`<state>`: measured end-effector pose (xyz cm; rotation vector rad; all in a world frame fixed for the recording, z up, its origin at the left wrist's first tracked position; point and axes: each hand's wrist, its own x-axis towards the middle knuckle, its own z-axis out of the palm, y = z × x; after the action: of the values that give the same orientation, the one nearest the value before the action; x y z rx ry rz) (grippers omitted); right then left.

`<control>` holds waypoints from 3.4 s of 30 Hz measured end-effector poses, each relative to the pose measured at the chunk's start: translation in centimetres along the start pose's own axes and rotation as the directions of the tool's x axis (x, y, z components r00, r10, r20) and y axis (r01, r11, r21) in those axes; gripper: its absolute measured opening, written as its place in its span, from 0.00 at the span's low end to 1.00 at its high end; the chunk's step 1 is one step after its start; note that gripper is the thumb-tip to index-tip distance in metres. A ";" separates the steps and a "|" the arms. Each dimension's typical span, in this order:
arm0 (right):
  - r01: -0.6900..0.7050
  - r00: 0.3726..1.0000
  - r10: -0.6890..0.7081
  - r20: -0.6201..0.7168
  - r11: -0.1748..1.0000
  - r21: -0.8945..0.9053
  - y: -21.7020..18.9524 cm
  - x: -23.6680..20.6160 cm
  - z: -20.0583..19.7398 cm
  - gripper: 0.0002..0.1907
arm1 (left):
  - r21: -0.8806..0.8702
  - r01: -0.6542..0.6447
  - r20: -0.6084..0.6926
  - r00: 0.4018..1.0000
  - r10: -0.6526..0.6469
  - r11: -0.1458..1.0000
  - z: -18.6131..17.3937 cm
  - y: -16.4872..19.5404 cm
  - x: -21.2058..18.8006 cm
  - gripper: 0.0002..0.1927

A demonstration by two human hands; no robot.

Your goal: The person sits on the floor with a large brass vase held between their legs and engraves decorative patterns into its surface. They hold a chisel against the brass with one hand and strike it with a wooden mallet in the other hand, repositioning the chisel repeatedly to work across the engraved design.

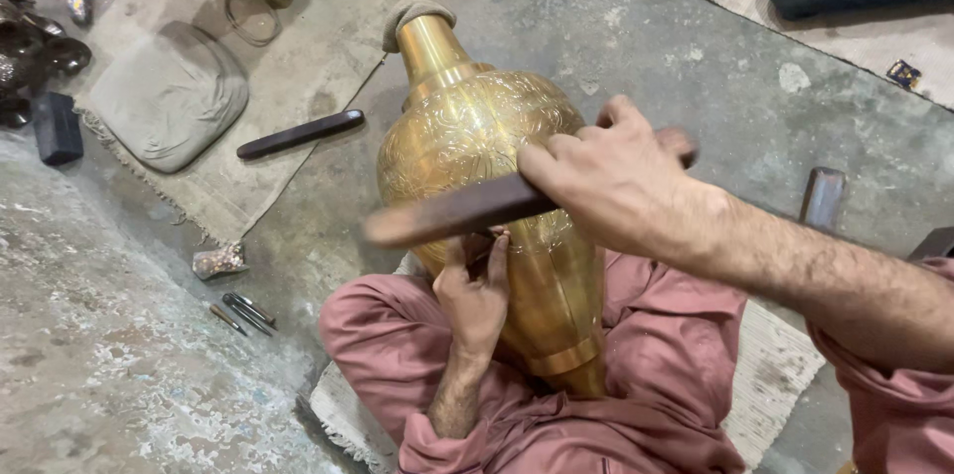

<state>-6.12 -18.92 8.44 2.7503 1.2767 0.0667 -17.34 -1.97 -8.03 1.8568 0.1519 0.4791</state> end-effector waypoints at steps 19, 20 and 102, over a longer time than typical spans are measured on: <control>-0.072 0.980 0.086 0.181 0.994 -0.086 0.8 -1.5 0.5 0.07 | 0.001 -0.014 0.148 0.989 0.013 1.000 -0.6 -0.3 0.4 0.11; -0.076 0.994 0.073 0.082 0.997 0.028 0.9 -1.7 0.9 0.08 | -0.031 -0.037 0.166 0.985 0.041 0.999 -0.8 -0.3 0.6 0.12; -0.590 0.734 0.651 0.196 0.467 0.659 -1.5 -11.7 16.4 0.16 | -0.108 0.022 0.363 0.932 0.019 0.994 -1.4 0.5 3.9 0.15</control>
<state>-13.44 -28.25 -7.97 3.7588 0.1655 -0.3124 -14.40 0.44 -6.18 1.8030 -0.1215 0.1314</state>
